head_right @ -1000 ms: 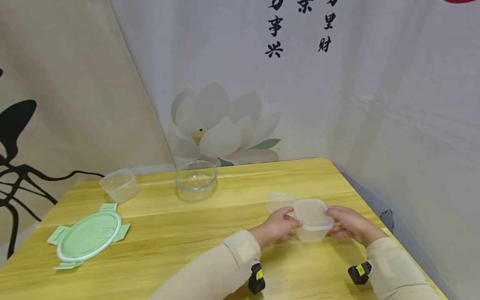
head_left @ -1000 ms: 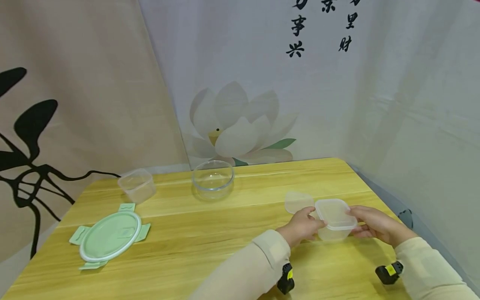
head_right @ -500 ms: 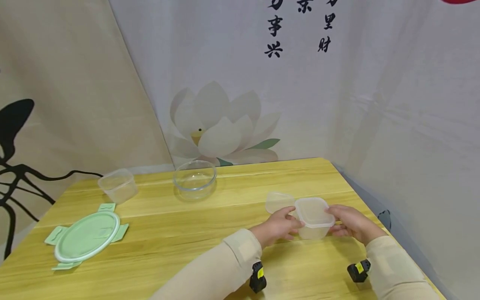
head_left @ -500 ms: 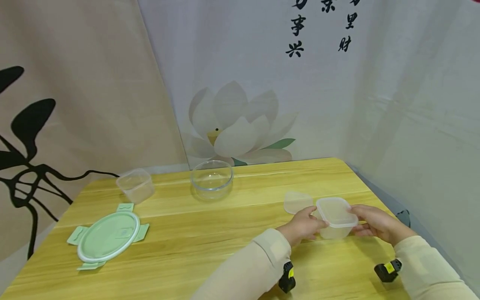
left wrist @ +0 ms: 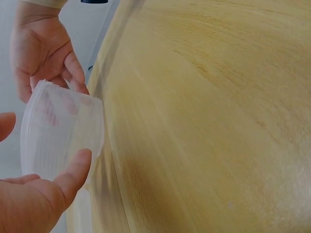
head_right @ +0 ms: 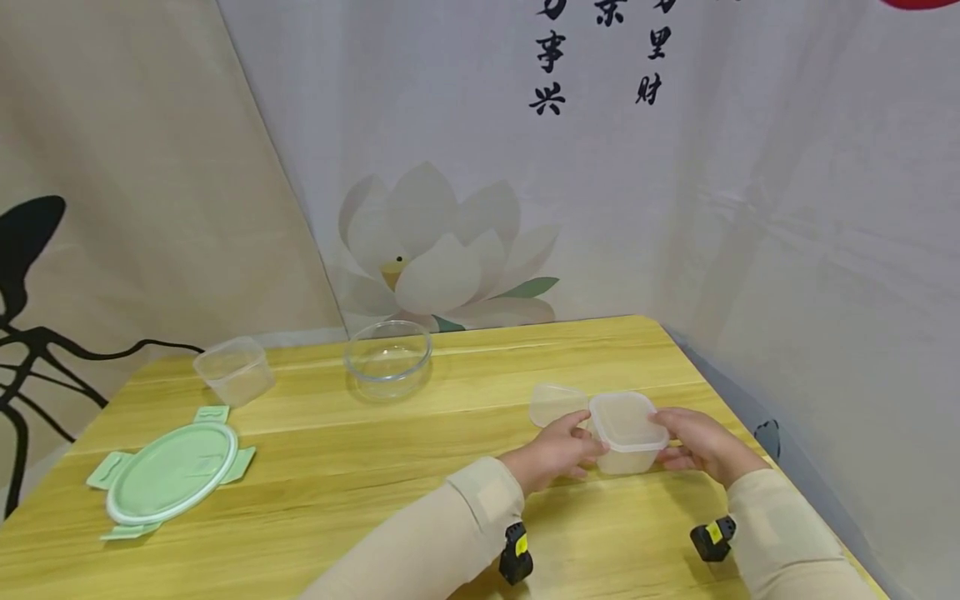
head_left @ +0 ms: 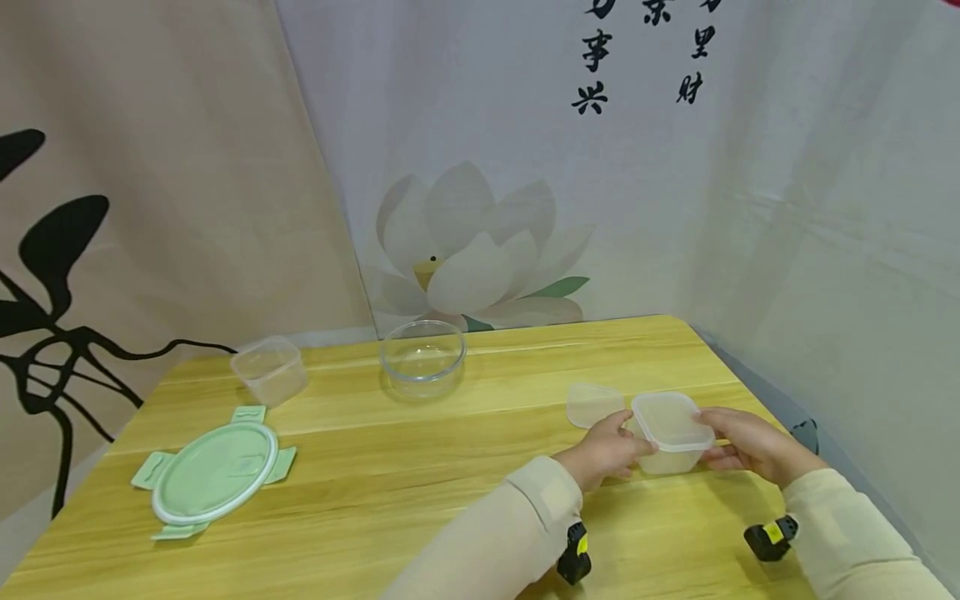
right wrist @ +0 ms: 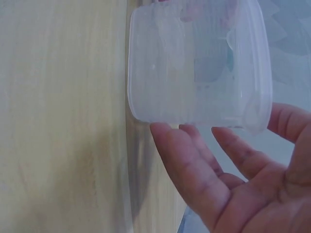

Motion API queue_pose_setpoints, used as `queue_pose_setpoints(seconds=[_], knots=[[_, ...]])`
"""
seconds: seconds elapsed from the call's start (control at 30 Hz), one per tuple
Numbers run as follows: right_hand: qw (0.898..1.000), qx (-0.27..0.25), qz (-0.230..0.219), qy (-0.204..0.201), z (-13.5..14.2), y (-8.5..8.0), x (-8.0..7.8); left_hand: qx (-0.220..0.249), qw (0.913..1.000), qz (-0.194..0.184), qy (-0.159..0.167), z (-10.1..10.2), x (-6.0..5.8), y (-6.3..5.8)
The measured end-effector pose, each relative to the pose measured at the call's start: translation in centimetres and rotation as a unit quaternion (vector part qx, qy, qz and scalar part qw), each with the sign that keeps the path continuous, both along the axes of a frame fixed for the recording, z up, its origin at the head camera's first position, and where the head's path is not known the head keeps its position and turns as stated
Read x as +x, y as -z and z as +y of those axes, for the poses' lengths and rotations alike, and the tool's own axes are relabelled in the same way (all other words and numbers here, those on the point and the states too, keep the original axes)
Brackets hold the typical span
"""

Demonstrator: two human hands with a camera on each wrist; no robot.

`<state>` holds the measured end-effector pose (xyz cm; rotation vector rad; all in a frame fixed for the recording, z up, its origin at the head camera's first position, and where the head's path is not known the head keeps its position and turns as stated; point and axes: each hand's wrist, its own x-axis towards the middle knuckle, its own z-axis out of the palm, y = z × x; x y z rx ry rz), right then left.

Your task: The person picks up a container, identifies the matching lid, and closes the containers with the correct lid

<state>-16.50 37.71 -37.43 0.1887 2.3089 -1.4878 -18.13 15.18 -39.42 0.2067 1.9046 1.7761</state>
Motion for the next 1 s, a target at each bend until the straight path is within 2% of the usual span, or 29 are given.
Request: queue_pose_setpoints(seconds=[0.23, 0.4, 0.7, 1.0], knots=[[1.000, 0.024, 0.002, 0.008, -0.2, -0.1, 0.0, -0.001, 1.0000, 0.003, 0.008, -0.4, 0.1, -0.1], [0.998, 0.057, 0.012, 0.008, -0.1, -0.4, 0.0, -0.006, 0.9998, 0.008, 0.016, -1.4, 0.2, -0.3], [0.991, 0.125, 0.035, -0.001, 0.0, -1.7, 0.0, -0.030, 0.9983, 0.048, 0.017, -4.5, -0.3, -0.5], [0.986, 0.143, 0.081, 0.021, -0.6, -3.2, 0.0, 0.011, 0.9984, 0.055, 0.006, -8.4, -0.7, -2.1]])
